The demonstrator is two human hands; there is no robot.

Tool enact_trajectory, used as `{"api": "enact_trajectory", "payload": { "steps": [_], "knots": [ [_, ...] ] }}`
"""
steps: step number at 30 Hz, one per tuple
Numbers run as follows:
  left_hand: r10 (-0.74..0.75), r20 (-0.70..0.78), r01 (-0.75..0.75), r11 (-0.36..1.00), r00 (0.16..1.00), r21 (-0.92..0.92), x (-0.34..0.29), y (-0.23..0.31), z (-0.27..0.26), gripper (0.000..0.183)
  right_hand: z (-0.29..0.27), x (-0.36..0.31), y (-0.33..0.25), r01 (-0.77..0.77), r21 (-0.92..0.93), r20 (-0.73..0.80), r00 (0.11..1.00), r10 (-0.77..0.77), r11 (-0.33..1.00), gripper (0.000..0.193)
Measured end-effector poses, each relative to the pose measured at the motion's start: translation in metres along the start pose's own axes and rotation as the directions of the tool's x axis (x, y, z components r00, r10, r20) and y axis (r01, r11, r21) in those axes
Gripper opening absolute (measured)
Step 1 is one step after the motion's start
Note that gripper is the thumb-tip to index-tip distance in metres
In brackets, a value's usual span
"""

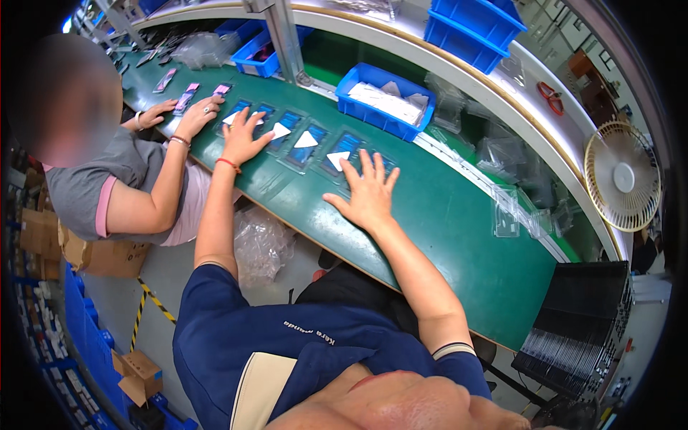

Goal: Manually assemble and package small electronic components or screens into plastic sleeves and onto an assembly rack.

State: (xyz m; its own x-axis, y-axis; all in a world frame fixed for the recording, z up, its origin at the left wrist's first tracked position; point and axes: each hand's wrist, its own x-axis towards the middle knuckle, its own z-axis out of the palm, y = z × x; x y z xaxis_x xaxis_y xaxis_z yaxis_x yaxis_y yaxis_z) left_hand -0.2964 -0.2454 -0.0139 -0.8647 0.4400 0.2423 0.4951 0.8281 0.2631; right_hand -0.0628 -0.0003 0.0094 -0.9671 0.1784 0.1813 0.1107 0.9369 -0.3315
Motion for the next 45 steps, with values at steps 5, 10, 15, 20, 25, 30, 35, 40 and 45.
{"api": "enact_trajectory", "payload": {
  "steps": [5, 10, 15, 20, 25, 30, 35, 40, 45],
  "knots": [
    [0.043, -0.139, -0.044, 0.999, 0.989, -0.009, 0.005, -0.009, -0.001, 0.061, -0.005, -0.013, 0.025, 0.048, 0.264, -0.212, 0.977, 0.009, 0.963, 0.071],
    [0.362, -0.367, -0.416, 0.906, 0.857, -0.076, -0.018, 0.084, -0.013, 0.046, -0.085, -0.102, 0.112, -0.085, 0.046, -0.411, 0.907, 0.096, 0.995, 0.05],
    [0.88, -0.144, -0.854, 0.381, 0.452, -0.354, -0.062, 0.224, -0.01, 0.035, -0.243, -0.232, 0.177, -0.434, -0.395, -0.545, 0.82, 0.174, 0.809, 0.026],
    [0.986, -0.141, -0.871, -0.151, -0.095, -0.468, -0.118, 0.317, 0.026, 0.03, -0.38, -0.328, 0.169, -0.72, -0.609, -0.677, 0.691, 0.253, 0.333, 0.032],
    [0.936, -0.224, -0.8, -0.349, -0.272, -0.488, -0.144, 0.375, 0.05, 0.027, -0.423, -0.37, 0.195, -0.8, -0.403, -0.56, 0.599, 0.572, 0.444, 0.018],
    [0.944, -0.258, -0.766, -0.319, -0.206, -0.558, -0.149, 0.384, 0.053, 0.025, -0.428, -0.362, 0.172, -0.901, -0.151, -0.513, 0.423, 0.747, 0.407, 0.036],
    [0.97, -0.21, -0.775, -0.224, -0.121, -0.591, -0.147, 0.377, 0.047, 0.024, -0.438, -0.361, 0.179, -0.92, -0.26, -0.525, 0.389, 0.757, 0.293, 0.034],
    [0.97, -0.191, -0.755, -0.238, -0.151, -0.611, -0.144, 0.38, 0.044, 0.025, -0.467, -0.384, 0.155, -0.915, -0.179, -0.602, 0.393, 0.695, 0.362, 0.034],
    [0.975, -0.185, -0.785, -0.211, -0.125, -0.582, -0.14, 0.38, 0.04, 0.026, -0.405, -0.414, 0.068, -0.964, -0.036, -0.733, 0.204, 0.649, 0.262, 0.034]
  ]
}}
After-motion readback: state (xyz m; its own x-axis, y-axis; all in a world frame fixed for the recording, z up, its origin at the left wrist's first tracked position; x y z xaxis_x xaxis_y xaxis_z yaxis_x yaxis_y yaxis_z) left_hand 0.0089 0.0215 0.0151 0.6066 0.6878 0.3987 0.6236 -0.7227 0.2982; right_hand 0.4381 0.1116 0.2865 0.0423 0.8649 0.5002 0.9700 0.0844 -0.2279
